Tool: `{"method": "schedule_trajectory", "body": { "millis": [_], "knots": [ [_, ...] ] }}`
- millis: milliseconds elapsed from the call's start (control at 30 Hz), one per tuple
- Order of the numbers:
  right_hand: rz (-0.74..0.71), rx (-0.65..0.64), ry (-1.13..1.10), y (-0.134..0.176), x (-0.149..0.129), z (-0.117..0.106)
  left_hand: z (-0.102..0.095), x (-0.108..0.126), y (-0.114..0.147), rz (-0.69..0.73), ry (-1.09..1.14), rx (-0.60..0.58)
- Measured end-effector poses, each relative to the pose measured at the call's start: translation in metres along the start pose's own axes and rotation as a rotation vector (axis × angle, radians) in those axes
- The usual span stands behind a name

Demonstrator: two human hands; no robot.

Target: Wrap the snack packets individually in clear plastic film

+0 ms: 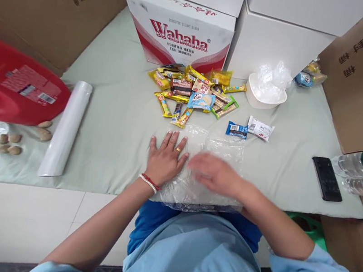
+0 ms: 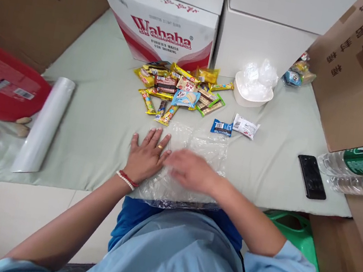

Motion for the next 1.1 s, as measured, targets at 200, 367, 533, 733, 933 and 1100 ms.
{"method": "schedule_trajectory", "body": {
  "millis": [200,367,533,733,933,1100],
  "knots": [
    [0.377,0.330,0.334,-0.127,0.088,-0.073,-0.001,0.002,-0.002,0.009,-0.022,-0.036],
    [0.466,0.408,0.301,-0.143,0.102,-0.089,-0.001,0.002,0.000,0.015,0.004,-0.005],
    [0.320,0.512,0.124,-0.068,0.070,-0.081,-0.003,0.003,0.000,0.015,0.045,0.026],
    [0.056,0.345,0.192,0.015,0.034,-0.012,-0.002,0.002,0.000,0.006,0.071,0.034],
    [0.093,0.265,0.249,0.048,0.026,0.026,-0.002,0.002,0.000,-0.007,0.064,0.046],
    [0.114,0.215,0.177,0.046,0.032,0.025,-0.003,0.003,0.000,-0.026,0.053,0.028]
  ]
}}
Point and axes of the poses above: each hand's wrist, its own y-axis away from the middle knuckle, its own z-axis out of the palm, x = y × z, the point moved 6 cm from there along -y, towards the middle knuckle, and after that the axes turned 13 degrees about z, right-handed, at the moved point
